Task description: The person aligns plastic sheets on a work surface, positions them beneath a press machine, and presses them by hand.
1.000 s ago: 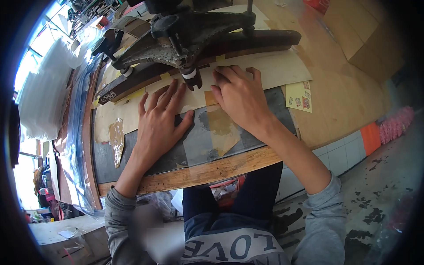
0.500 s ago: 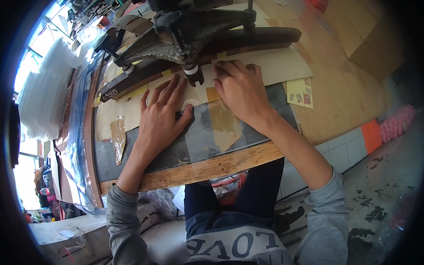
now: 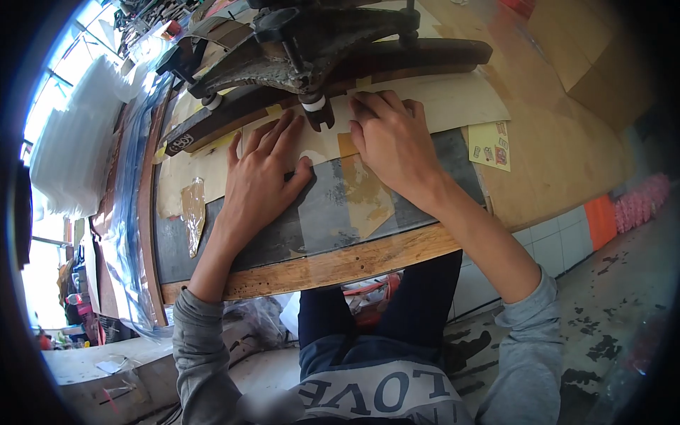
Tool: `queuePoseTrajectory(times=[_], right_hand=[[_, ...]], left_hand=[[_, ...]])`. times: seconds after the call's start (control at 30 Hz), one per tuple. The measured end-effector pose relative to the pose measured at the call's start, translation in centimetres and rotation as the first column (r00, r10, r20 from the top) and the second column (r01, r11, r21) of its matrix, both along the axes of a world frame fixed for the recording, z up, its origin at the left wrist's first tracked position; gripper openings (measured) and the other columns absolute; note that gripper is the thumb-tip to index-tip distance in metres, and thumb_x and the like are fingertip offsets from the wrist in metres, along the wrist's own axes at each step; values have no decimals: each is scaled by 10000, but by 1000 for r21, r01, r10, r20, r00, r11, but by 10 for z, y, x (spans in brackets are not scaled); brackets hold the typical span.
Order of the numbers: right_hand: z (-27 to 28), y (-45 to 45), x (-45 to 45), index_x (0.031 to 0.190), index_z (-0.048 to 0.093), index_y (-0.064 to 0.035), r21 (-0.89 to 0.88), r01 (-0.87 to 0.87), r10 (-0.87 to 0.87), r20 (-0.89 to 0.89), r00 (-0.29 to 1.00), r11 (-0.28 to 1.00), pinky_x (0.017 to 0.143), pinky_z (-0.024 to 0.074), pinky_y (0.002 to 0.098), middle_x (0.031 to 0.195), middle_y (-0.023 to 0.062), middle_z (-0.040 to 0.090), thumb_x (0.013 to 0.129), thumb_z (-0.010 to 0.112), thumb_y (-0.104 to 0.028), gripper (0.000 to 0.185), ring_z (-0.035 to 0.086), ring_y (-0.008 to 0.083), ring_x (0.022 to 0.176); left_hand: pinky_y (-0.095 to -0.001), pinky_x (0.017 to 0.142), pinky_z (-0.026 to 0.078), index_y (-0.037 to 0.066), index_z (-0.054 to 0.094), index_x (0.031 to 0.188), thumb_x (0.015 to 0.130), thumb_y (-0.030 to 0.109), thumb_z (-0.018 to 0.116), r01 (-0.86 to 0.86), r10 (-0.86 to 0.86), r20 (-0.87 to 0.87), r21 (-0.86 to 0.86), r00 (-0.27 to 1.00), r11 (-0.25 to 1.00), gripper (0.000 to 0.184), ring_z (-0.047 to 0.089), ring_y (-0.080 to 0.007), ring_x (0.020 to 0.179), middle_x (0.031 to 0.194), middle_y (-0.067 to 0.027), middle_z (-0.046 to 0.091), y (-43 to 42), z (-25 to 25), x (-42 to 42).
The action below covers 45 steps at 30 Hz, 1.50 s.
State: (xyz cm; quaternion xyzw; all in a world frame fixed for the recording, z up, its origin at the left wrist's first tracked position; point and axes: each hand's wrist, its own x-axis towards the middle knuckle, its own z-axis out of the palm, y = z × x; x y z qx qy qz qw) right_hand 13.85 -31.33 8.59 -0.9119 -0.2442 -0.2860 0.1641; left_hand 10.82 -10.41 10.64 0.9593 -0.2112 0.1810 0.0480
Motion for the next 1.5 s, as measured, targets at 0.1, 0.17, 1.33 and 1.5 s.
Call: queuePoseTrajectory(times=[0.1, 0.17, 1.33, 1.5], right_hand=[[0, 1, 0, 1065, 651, 0, 5, 1, -1, 3, 1000, 1000, 885, 398, 391, 1091, 57, 634, 854, 594, -162, 272, 542, 211, 1041], [0, 1, 0, 1064, 651, 0, 2, 4, -4, 3, 1000, 1000, 884, 399, 391, 1091, 57, 634, 853, 592, -161, 272, 542, 212, 1041], [6, -11, -12, 1088, 634, -25, -18, -35, 34, -54, 998, 999, 925, 384, 402, 1100, 61, 601, 846, 602, -138, 269, 539, 215, 1067], [8, -12, -18, 1087, 634, -22, 9, -48, 49, -70, 996, 999, 933, 382, 400, 1106, 63, 601, 849, 600, -131, 264, 544, 212, 1067]], left_hand=[[-587, 1056, 273, 34, 523, 1293, 847, 330, 531, 11, -11, 32, 1, 999, 1000, 535, 499, -254, 1213, 1361, -119, 513, 1, -2, 2], [-589, 1054, 276, 29, 523, 1289, 847, 329, 527, 15, -15, 37, -2, 999, 1000, 534, 503, -259, 1208, 1364, -120, 511, 2, -2, 4], [-509, 1079, 238, 7, 513, 1280, 829, 301, 565, 25, -25, -4, -105, 1000, 994, 541, 454, -289, 1228, 1294, -133, 516, -3, -1, -6], [-511, 1088, 228, -3, 503, 1277, 823, 296, 563, 20, -22, -30, -67, 999, 998, 547, 447, -281, 1240, 1342, -132, 485, -5, 4, -12]])
